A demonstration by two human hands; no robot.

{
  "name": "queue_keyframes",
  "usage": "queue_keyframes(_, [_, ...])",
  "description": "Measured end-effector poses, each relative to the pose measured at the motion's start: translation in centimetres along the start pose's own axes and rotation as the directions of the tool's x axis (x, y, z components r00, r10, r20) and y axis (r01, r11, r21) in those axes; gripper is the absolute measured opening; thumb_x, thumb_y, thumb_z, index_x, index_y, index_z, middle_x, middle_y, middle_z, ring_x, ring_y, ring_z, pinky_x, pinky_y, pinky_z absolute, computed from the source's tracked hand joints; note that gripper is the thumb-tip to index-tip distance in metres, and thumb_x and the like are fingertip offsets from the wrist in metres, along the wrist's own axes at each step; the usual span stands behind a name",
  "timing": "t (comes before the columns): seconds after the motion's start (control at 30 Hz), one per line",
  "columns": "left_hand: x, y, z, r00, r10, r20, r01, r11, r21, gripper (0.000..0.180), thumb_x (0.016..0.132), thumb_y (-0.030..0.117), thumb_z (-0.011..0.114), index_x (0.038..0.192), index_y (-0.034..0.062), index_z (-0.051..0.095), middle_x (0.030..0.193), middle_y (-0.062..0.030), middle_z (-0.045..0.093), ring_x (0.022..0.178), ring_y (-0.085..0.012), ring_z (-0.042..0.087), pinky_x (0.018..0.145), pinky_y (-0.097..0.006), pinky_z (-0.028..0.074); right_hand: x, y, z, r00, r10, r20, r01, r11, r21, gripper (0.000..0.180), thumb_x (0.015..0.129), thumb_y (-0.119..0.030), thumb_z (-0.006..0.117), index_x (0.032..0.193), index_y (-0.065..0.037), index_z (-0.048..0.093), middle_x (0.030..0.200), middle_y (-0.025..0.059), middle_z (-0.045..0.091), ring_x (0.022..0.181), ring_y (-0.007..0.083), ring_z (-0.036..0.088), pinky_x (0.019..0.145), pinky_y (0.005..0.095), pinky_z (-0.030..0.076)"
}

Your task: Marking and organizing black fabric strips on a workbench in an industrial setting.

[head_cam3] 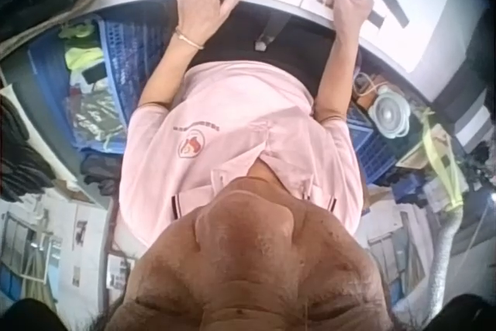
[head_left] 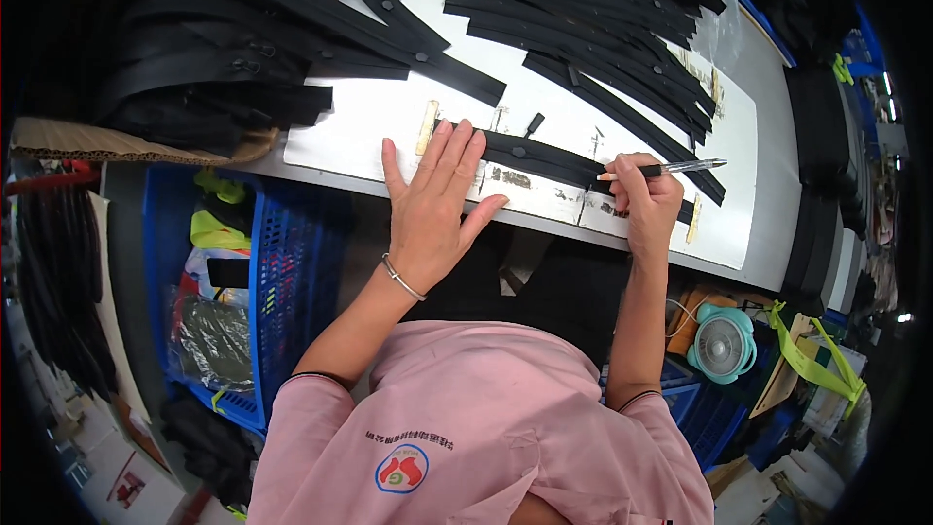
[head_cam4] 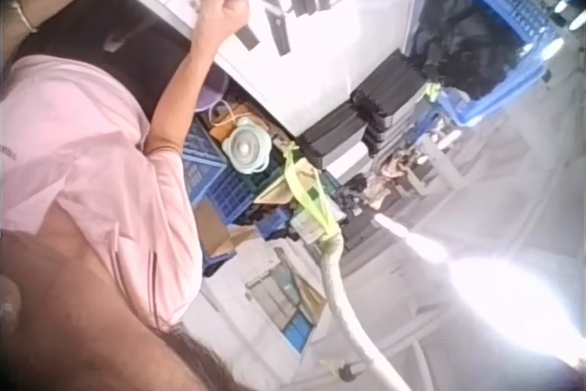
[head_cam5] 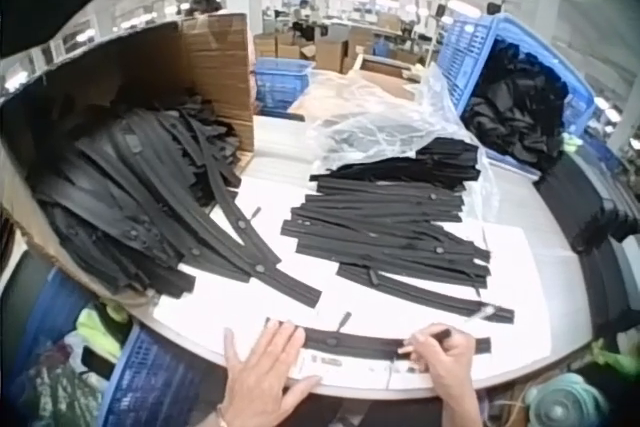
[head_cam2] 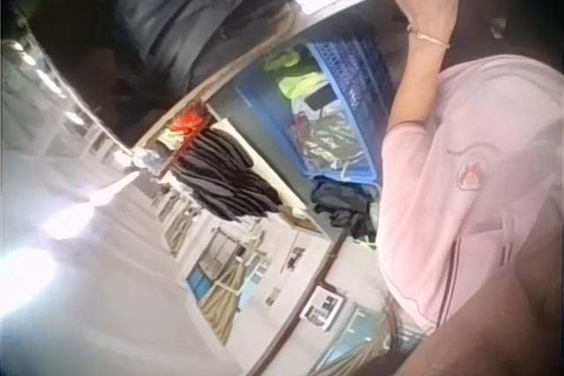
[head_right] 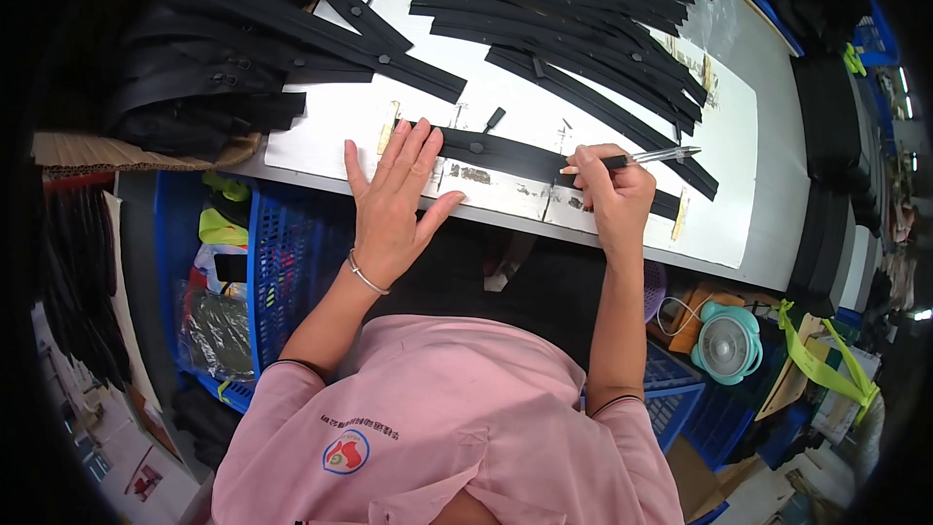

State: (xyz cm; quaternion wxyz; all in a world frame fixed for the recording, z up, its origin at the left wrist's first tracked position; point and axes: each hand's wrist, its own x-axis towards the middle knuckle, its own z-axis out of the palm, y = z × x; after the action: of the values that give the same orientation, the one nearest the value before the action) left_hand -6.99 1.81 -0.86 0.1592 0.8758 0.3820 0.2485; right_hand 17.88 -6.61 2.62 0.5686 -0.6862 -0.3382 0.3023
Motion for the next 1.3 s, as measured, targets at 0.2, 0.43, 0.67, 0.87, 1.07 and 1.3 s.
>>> queue_keyframes(0.2, [0.0,0.1,0.0,1.0,-0.007,-0.006,0.007,1.0,0.019,0.07,0.09,0.039,0.074,0.15,0.0092,0.052,0.155,-0.0079,0.05,0.147,-0.0246,0.041,0.123,-0.06,0.002,0.0,-2.2,4.8,0.973,-0.211,0.09,0.207,0.977,0.051,0.01,0.095,-0.009,0.071,0.093,0.001,0.073,0.082,0.0051,0.072,0.07,0.0086,0.061,0.06,0.0219,0.046])
queue_keyframes(0.43, [0.1,0.2,0.0,1.0,-0.028,0.003,0.027,0.999,0.02,0.069,0.09,0.041,0.073,0.149,0.0092,0.053,0.155,-0.0078,0.051,0.148,-0.0239,0.041,0.122,-0.06,0.002,1.5,-1.5,10.3,0.964,-0.221,0.152,0.243,0.958,-0.151,0.012,0.091,-0.013,0.076,0.087,-0.001,0.074,0.076,0.0061,0.069,0.074,0.0155,0.062,0.07,0.0298,0.047])
queue_keyframes(0.67, [0.0,0.2,0.1,1.0,-0.017,-0.023,0.017,1.0,0.012,0.068,0.09,0.042,0.073,0.146,0.0074,0.054,0.154,-0.0076,0.051,0.148,-0.0237,0.04,0.121,-0.063,0.004,1.9,-0.4,10.8,0.925,-0.344,0.16,0.377,0.875,-0.302,0.013,0.089,-0.016,0.077,0.086,-0.004,0.074,0.075,0.0051,0.068,0.071,0.0204,0.058,0.069,0.0339,0.045])
queue_keyframes(0.87, [0.0,0.1,0.2,1.0,-0.006,-0.025,0.007,1.0,0.018,0.066,0.09,0.041,0.072,0.144,0.0064,0.055,0.155,-0.0067,0.05,0.148,-0.0233,0.039,0.12,-0.066,0.006,2.1,-0.2,10.9,0.882,-0.429,0.195,0.471,0.81,-0.35,0.011,0.089,-0.015,0.076,0.085,-0.005,0.074,0.076,0.0038,0.069,0.072,0.0212,0.057,0.077,0.0345,0.043])
queue_keyframes(1.07, [0.0,0.2,0.3,1.0,-0.005,-0.022,0.006,0.999,0.034,0.067,0.09,0.042,0.071,0.144,0.0062,0.056,0.155,-0.0065,0.049,0.148,-0.023,0.039,0.12,-0.065,0.006,2.1,-0.3,9.8,0.827,-0.478,0.297,0.552,0.791,-0.265,0.012,0.087,-0.015,0.077,0.081,-0.006,0.074,0.074,0.0028,0.07,0.075,0.0219,0.055,0.082,0.0352,0.042])
queue_keyframes(1.3, [-0.1,0.0,0.3,1.0,-0.002,-0.026,0.002,1.0,0.015,0.067,0.091,0.042,0.071,0.144,0.0055,0.056,0.155,-0.0067,0.049,0.148,-0.0228,0.039,0.12,-0.065,0.006,2.1,0.1,9.9,0.796,-0.474,0.376,0.588,0.753,-0.295,0.015,0.086,-0.018,0.077,0.078,-0.006,0.075,0.07,0.0012,0.069,0.09,0.022,0.052,0.091,0.0368,0.04])
